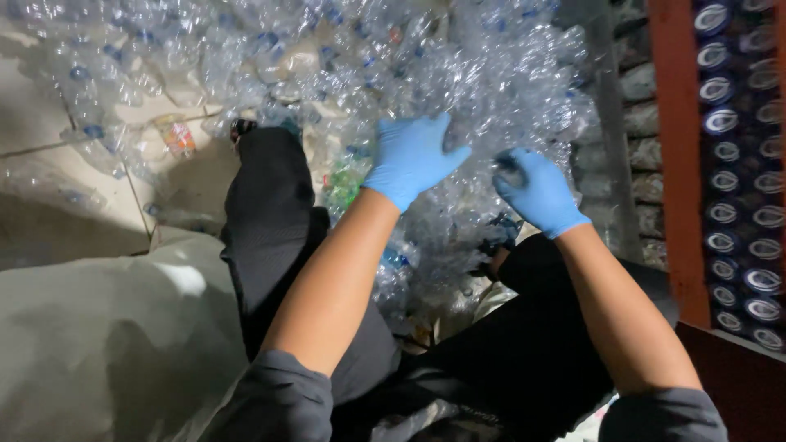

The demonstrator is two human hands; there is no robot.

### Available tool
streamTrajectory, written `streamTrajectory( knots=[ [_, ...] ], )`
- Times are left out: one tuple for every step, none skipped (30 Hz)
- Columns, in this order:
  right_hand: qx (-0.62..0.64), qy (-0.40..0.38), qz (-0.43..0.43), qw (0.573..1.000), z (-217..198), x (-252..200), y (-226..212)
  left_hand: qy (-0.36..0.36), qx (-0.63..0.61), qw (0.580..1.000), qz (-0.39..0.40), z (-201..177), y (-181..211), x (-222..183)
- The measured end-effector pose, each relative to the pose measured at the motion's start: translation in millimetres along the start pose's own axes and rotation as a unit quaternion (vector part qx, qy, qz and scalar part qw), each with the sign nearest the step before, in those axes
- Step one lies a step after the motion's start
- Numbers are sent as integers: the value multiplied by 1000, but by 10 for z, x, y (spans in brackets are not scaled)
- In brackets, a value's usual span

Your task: The person sits on the floor and repeatedly picks up plastic bottles from a large pile, crushes them by hand, and places them into a white sack. The person wears blue gloves and black pants while working.

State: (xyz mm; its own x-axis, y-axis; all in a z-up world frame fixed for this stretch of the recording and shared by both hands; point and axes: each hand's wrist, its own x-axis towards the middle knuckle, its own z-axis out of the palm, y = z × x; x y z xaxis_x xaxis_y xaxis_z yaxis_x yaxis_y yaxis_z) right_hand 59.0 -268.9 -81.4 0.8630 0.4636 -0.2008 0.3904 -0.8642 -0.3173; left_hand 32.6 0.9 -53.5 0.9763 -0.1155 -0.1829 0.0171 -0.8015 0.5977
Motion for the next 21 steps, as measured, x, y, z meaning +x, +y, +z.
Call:
streamTrajectory(
  knots=[
    [0,8,1,1000,-133,-74,-53,3,4,1000,6,-192,101,-77],
    [24,86,-34,995,-266,-143,-103,-46,-59,996,-45,-383,202,-149],
    [49,164,-68,983,-382,-215,-161,-97,-121,983,-96,-574,294,-223],
    [50,172,-66,982,-381,-284,-138,-96,-115,985,-91,-528,297,-188],
    [48,203,-95,973,-355,-328,-125,-103,-174,973,-109,-488,282,-174],
    [46,235,-124,963,-332,-375,-104,-110,-233,958,-126,-446,274,-156],
    [56,245,-126,960,-263,-303,-122,-105,-219,962,-127,-283,219,-100],
    [-35,251,-175,951,-197,-223,-139,-84,-383,909,-142,-123,152,-35],
    [-127,251,-212,936,-109,-230,-174,-70,-537,827,-153,72,79,-16],
    [-119,258,-206,937,-11,-190,-285,-74,-527,833,-154,30,67,-57],
    [-142,286,-251,914,58,-158,-369,-63,-599,780,-171,0,84,-70],
    [-166,312,-294,888,124,-116,-449,-52,-667,720,-187,-29,101,-75],
    [-163,318,-283,890,71,-125,-554,-60,-659,726,-187,8,143,-91],
    [-163,332,-295,881,19,-124,-662,-2,-663,726,-186,42,173,-107],
    [-162,342,-311,871,-36,-115,-775,58,-666,720,-184,80,190,-139],
    [-160,345,-304,873,26,-88,-714,53,-662,725,-186,157,112,-102],
    [-148,322,-298,886,81,-55,-653,72,-643,744,-169,231,35,-68],
    [-136,299,-291,899,139,-22,-600,91,-623,762,-152,300,-50,-39],
    [-134,301,-287,899,121,2,-542,88,-620,764,-153,253,-18,-32],
    [-72,240,-284,925,105,27,-491,77,-620,767,-147,202,9,-29],
    [-8,177,-279,944,87,41,-447,63,-621,769,-141,151,36,-32]
  ],
)
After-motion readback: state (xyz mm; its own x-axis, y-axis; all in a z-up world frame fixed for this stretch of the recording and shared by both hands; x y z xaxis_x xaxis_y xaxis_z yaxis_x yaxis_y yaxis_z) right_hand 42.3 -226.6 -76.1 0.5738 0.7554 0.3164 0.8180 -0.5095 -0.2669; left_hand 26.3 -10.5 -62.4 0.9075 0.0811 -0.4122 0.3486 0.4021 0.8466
